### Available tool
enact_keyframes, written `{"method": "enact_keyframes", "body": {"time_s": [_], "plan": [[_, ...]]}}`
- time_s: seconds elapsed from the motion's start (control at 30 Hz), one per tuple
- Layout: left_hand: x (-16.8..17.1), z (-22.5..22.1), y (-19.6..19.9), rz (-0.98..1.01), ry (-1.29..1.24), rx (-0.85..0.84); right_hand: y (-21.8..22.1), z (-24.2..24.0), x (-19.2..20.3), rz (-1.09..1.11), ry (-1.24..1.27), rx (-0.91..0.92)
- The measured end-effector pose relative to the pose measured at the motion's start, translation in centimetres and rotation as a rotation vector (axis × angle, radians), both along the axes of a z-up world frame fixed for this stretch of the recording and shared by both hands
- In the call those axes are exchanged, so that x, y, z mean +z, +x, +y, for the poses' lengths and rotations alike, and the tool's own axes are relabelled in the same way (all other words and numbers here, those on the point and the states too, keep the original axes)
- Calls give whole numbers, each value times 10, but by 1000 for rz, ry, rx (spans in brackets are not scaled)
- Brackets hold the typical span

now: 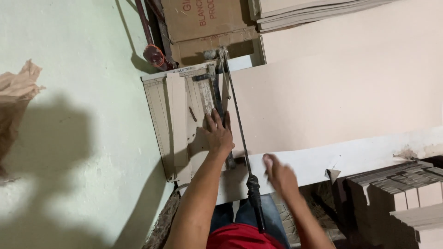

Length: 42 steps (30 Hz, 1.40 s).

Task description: Using a manual paper cutter to cut cardboard sheets into smaller pieces.

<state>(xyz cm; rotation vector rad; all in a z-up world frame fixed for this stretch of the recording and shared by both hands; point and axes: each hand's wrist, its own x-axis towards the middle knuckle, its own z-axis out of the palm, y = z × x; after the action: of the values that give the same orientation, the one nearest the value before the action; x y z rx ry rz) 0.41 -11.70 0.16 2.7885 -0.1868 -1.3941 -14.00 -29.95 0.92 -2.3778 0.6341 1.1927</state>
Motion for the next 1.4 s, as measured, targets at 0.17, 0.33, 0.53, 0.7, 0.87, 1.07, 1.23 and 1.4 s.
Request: {"method": "enact_keyframes", "body": {"time_s": [0.17,0.33,0.53,0.7,0.87,1.07,1.23,1.4], "plan": [[-14,0,0,-9,68,-42,-44,75,92,-3,70,258],[-13,-3,3,32,56,-37,-102,67,-56,-183,56,134],[-28,1,7,-54,48,-17,-115,63,-93,-344,50,135],[-23,3,-2,-72,59,-52,-122,64,-109,-366,27,227],[-19,11,-13,-207,0,-159,-76,60,28,-154,211,17],[-138,17,-80,-552,-361,-881,9,24,106,12,409,-299],[-51,41,-109,-562,-449,-1009,36,21,-60,-319,589,-195],[-86,88,-109,-336,-169,-1051,31,42,-82,-443,912,-211]]}}
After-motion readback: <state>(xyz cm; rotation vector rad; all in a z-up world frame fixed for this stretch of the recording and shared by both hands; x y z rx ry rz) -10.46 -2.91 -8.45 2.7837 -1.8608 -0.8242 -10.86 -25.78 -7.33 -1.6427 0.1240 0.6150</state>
